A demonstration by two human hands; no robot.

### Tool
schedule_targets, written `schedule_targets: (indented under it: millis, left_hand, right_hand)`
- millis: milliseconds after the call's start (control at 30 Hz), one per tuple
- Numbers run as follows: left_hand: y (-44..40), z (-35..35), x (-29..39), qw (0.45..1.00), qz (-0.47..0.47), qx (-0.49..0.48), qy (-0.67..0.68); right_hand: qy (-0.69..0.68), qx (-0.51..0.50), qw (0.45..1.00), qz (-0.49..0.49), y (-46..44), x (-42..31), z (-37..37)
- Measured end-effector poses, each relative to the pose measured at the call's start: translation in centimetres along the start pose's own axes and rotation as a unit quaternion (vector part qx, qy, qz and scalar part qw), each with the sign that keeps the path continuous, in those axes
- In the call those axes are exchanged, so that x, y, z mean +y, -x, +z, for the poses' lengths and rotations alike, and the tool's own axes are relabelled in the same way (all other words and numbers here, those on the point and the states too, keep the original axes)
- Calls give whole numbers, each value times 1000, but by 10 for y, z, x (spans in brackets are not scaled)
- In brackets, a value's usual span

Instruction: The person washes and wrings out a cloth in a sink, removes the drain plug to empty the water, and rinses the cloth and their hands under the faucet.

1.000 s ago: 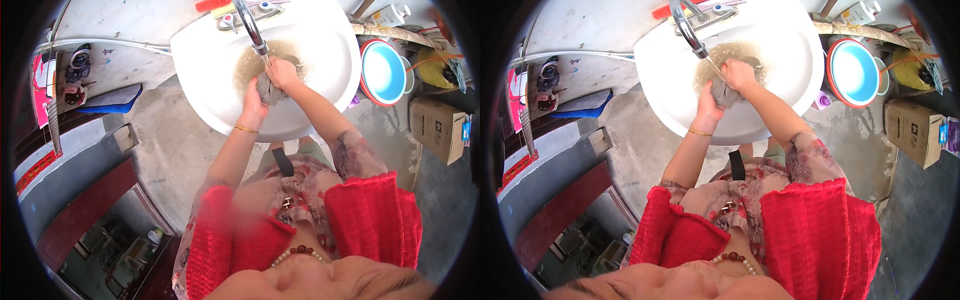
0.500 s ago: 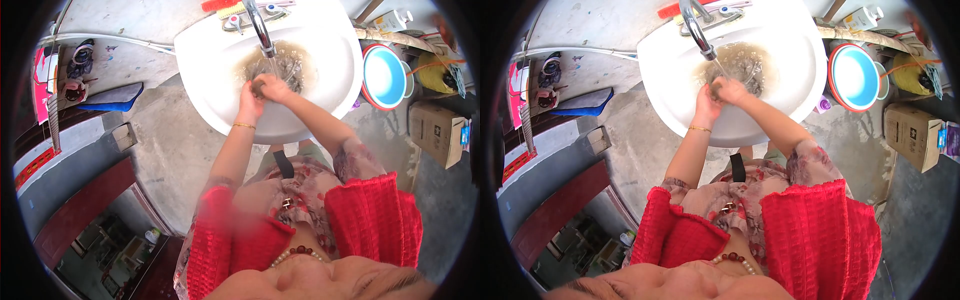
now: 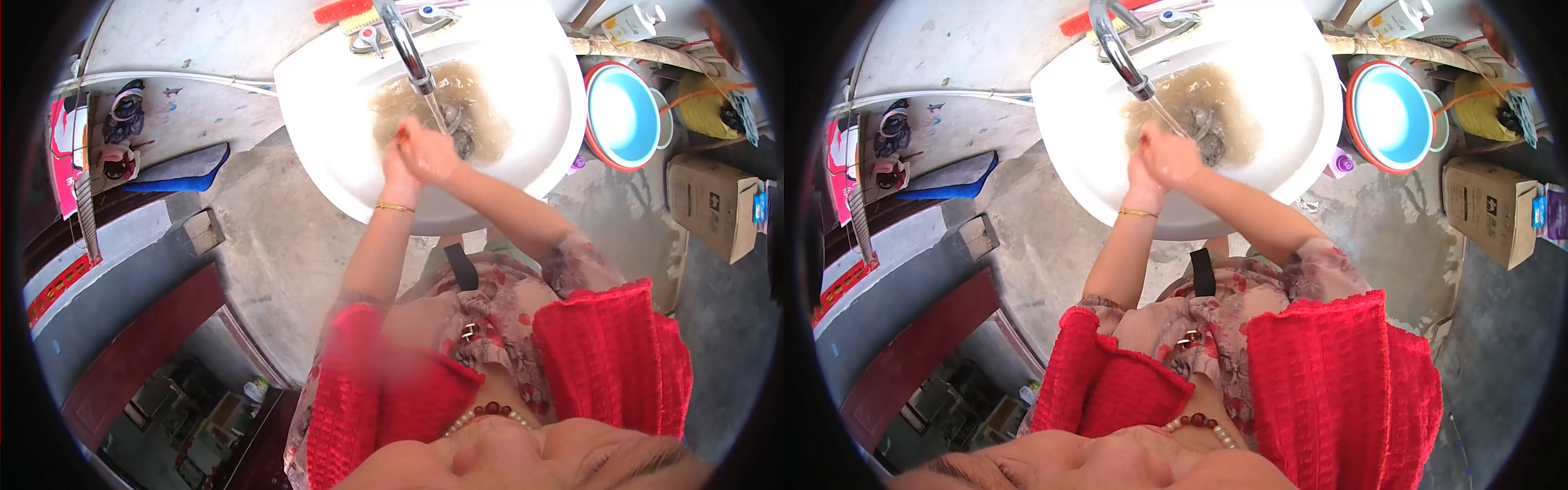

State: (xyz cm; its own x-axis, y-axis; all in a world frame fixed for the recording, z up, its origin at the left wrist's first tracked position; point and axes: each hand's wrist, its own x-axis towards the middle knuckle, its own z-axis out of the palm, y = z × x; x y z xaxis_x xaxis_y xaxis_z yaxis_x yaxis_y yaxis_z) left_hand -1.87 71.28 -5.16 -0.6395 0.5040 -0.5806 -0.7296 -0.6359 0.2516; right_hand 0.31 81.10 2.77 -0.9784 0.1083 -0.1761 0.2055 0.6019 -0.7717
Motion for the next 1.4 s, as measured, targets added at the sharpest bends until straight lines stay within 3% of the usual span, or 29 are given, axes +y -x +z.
schedule_targets:
  millis: [33,100,133,167,200,267,300,367,400,467,500,600,667,767,800,833,867,900,1000,1033,1100,1133,1200,1233,1267,1333,1367,1400]
  left_hand:
    - [-3,-30,6,995,-17,-103,3]
    - [-23,-73,5,999,-6,-51,-1]
    - [-28,-82,5,1000,0,-27,-5]
    - [-6,-6,-7,993,8,95,65]
    - [7,24,-6,993,17,112,46]
    - [19,50,-5,989,32,145,9]
    - [17,43,7,992,19,122,2]
    - [20,35,38,981,112,156,-16]
    - [18,36,53,972,162,167,-27]
    - [14,26,65,939,192,286,-5]
    - [12,22,65,917,204,344,6]
    - [7,19,14,899,112,410,-105]
    - [3,20,-12,955,65,281,-69]
    - [1,23,-4,984,-24,168,-44]
    - [3,22,8,987,-57,147,-42]
    - [-21,-35,18,991,-122,-41,-36]
    - [-17,-36,12,993,-47,-101,-28]
    - [-7,-35,1,987,28,-159,-20]
    - [-16,-24,-22,988,134,-38,-63]
    - [-13,11,-17,995,88,39,-41]
    - [-8,40,-18,979,1,203,-16]
    - [-9,39,-16,978,0,210,-17]
    - [-14,40,-9,977,-2,215,-13]
    - [-20,16,-5,997,22,76,1]
    - [-28,-19,-1,998,-18,-38,55]
    - [-42,-76,5,947,-91,-265,155]
    - [-28,-55,-6,984,14,-168,65]
    - [-22,-29,-14,996,24,-66,52]
  right_hand:
    - [-2,-12,999,-36,17,-17,4]
    - [-6,-50,995,-89,25,-18,10]
    - [11,-38,999,-28,14,-7,6]
    - [28,-29,999,33,-4,8,1]
    - [44,-17,995,92,-21,23,-6]
    - [25,17,997,65,-39,49,-18]
    - [85,9,996,31,-51,70,-22]
    - [203,-9,978,-39,-66,111,-25]
    - [230,2,973,-31,-63,119,-27]
    - [283,21,959,-9,-47,123,-31]
    - [256,-15,965,46,-45,121,-25]
    - [199,-58,977,44,-37,111,13]
    - [-65,-138,980,126,-34,77,7]
    - [-129,-45,991,-5,-6,45,24]
    - [-128,-78,989,-1,5,37,23]
    - [-127,-110,986,1,14,17,8]
    - [-127,-142,982,2,21,-4,-5]
    - [-86,-106,990,-38,23,-14,-8]
    - [68,-28,994,-80,2,-5,0]
    - [103,18,991,-80,-16,12,6]
    - [76,-9,996,43,-46,32,-7]
    - [62,-20,993,103,-53,33,-12]
    - [66,-17,996,60,-36,26,-2]
    - [80,-19,996,41,-22,16,9]
    - [95,-22,995,20,-16,11,14]
    - [101,-45,993,29,-21,8,5]
    - [103,-57,992,36,-22,9,-1]
    - [103,-70,991,42,-22,11,-5]
